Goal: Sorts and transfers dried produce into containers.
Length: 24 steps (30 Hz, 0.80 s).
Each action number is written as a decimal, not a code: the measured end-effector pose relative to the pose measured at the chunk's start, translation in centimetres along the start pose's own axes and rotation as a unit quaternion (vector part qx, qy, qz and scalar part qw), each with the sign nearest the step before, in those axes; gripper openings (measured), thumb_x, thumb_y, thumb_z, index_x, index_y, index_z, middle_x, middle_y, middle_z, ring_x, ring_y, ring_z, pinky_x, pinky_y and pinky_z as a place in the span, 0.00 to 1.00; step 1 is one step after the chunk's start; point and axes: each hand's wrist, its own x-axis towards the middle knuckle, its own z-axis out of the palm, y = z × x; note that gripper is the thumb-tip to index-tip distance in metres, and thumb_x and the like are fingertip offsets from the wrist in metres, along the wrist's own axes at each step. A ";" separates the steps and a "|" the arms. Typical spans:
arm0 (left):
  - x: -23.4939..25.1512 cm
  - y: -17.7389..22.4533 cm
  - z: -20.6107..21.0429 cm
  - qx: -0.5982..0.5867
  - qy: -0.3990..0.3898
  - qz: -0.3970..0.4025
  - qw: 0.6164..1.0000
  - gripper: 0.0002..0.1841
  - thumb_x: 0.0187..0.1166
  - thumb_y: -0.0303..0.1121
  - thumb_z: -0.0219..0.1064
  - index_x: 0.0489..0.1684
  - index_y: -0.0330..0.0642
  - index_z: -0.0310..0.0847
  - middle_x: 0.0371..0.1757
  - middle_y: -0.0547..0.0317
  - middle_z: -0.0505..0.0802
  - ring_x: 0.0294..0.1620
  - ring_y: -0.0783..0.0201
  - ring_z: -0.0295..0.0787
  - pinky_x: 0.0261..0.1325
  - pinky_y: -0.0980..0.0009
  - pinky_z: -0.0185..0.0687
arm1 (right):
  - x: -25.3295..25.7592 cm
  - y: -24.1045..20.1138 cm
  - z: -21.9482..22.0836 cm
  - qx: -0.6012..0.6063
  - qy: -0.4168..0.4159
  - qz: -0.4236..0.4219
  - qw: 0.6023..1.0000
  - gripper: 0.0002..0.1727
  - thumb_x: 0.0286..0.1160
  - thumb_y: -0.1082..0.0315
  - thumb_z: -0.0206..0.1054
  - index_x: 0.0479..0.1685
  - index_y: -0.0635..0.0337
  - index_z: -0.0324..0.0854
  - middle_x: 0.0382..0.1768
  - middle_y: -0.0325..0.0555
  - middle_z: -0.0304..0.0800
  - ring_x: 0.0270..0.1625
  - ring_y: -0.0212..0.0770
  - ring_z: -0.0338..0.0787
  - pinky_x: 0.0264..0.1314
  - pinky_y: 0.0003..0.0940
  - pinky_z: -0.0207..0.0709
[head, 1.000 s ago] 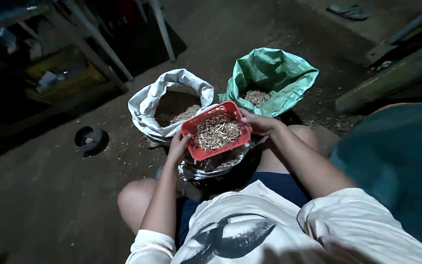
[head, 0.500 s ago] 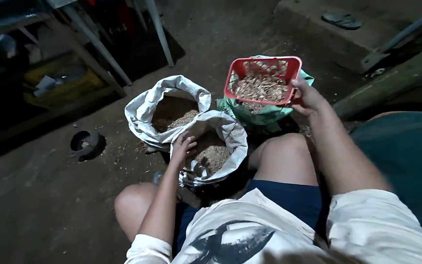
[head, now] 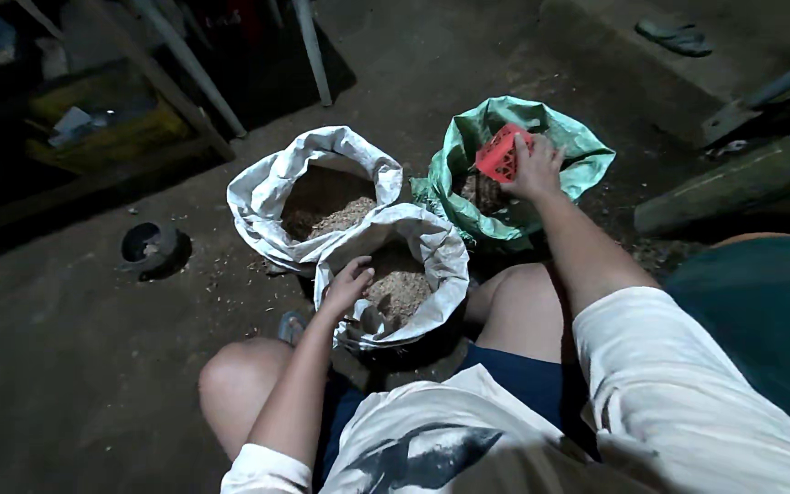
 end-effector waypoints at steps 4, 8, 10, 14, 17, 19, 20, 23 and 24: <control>0.2 -0.4 -0.3 0.027 -0.015 -0.002 1.000 0.24 0.91 0.37 0.57 0.84 0.41 0.66 0.72 0.42 0.84 0.63 0.55 0.88 0.61 0.60 0.85 | 0.0 0.6 0.2 -0.022 -0.015 -0.016 1.000 0.64 0.46 0.68 0.91 0.94 0.57 0.55 0.89 0.77 0.54 0.91 0.81 0.50 0.83 0.90 0.33; 0.0 -0.2 -0.2 0.046 -0.023 -0.003 0.999 0.24 0.91 0.38 0.58 0.84 0.42 0.66 0.72 0.43 0.85 0.62 0.56 0.88 0.61 0.59 0.85 | -0.3 0.7 0.4 -0.047 -0.045 -0.055 0.996 0.63 0.45 0.71 0.91 0.93 0.54 0.59 0.89 0.75 0.55 0.92 0.80 0.50 0.83 0.91 0.33; 0.0 -0.2 -0.1 0.052 -0.029 -0.006 0.998 0.25 0.91 0.39 0.58 0.85 0.43 0.66 0.72 0.44 0.85 0.63 0.55 0.88 0.62 0.58 0.85 | -0.5 0.8 0.4 -0.063 -0.063 -0.080 0.993 0.63 0.45 0.72 0.91 0.93 0.52 0.60 0.89 0.74 0.55 0.92 0.79 0.50 0.83 0.91 0.32; -0.2 -0.1 0.0 0.064 -0.035 -0.010 0.997 0.24 0.92 0.37 0.57 0.84 0.41 0.66 0.72 0.42 0.84 0.63 0.55 0.87 0.63 0.58 0.83 | -0.6 1.5 0.0 -0.094 -0.097 -0.155 0.979 0.59 0.45 0.76 0.90 0.91 0.48 0.65 0.88 0.70 0.60 0.92 0.78 0.51 0.84 0.90 0.32; -0.4 -0.5 0.1 0.086 -0.032 -0.009 0.996 0.24 0.91 0.37 0.57 0.84 0.40 0.66 0.71 0.41 0.84 0.60 0.56 0.87 0.62 0.59 0.83 | -1.1 1.8 -1.2 -0.115 -0.109 -0.191 0.969 0.52 0.55 0.85 0.81 0.88 0.45 0.70 0.88 0.66 0.64 0.92 0.75 0.53 0.85 0.88 0.32; -0.3 -0.6 0.1 0.101 -0.028 -0.002 0.994 0.24 0.91 0.37 0.57 0.84 0.40 0.66 0.71 0.41 0.85 0.61 0.56 0.87 0.62 0.58 0.82 | -1.3 2.2 -2.2 -0.129 -0.101 -0.195 0.967 0.52 0.54 0.84 0.82 0.88 0.43 0.70 0.88 0.65 0.63 0.92 0.75 0.53 0.85 0.88 0.33; -0.3 -0.8 0.1 0.108 -0.024 0.001 0.994 0.24 0.91 0.37 0.57 0.84 0.40 0.67 0.71 0.41 0.85 0.61 0.56 0.87 0.61 0.58 0.82 | -1.4 2.4 -2.5 -0.132 -0.098 -0.197 0.967 0.53 0.53 0.84 0.82 0.88 0.42 0.70 0.89 0.64 0.63 0.92 0.75 0.53 0.85 0.88 0.34; -0.4 -1.7 0.1 0.145 -0.015 0.013 0.989 0.24 0.90 0.38 0.58 0.83 0.41 0.68 0.73 0.42 0.84 0.64 0.54 0.86 0.64 0.55 0.81 | -2.5 3.3 -3.4 -0.118 -0.083 -0.198 0.969 0.52 0.55 0.84 0.81 0.88 0.42 0.71 0.89 0.63 0.63 0.93 0.75 0.52 0.85 0.89 0.33; -0.5 -1.8 0.1 0.166 -0.015 0.016 0.986 0.25 0.90 0.39 0.59 0.84 0.41 0.68 0.76 0.40 0.82 0.68 0.51 0.84 0.69 0.52 0.79 | -2.9 3.6 -3.6 -0.110 -0.075 -0.202 0.970 0.48 0.61 0.85 0.77 0.87 0.41 0.72 0.89 0.62 0.64 0.93 0.75 0.52 0.85 0.88 0.34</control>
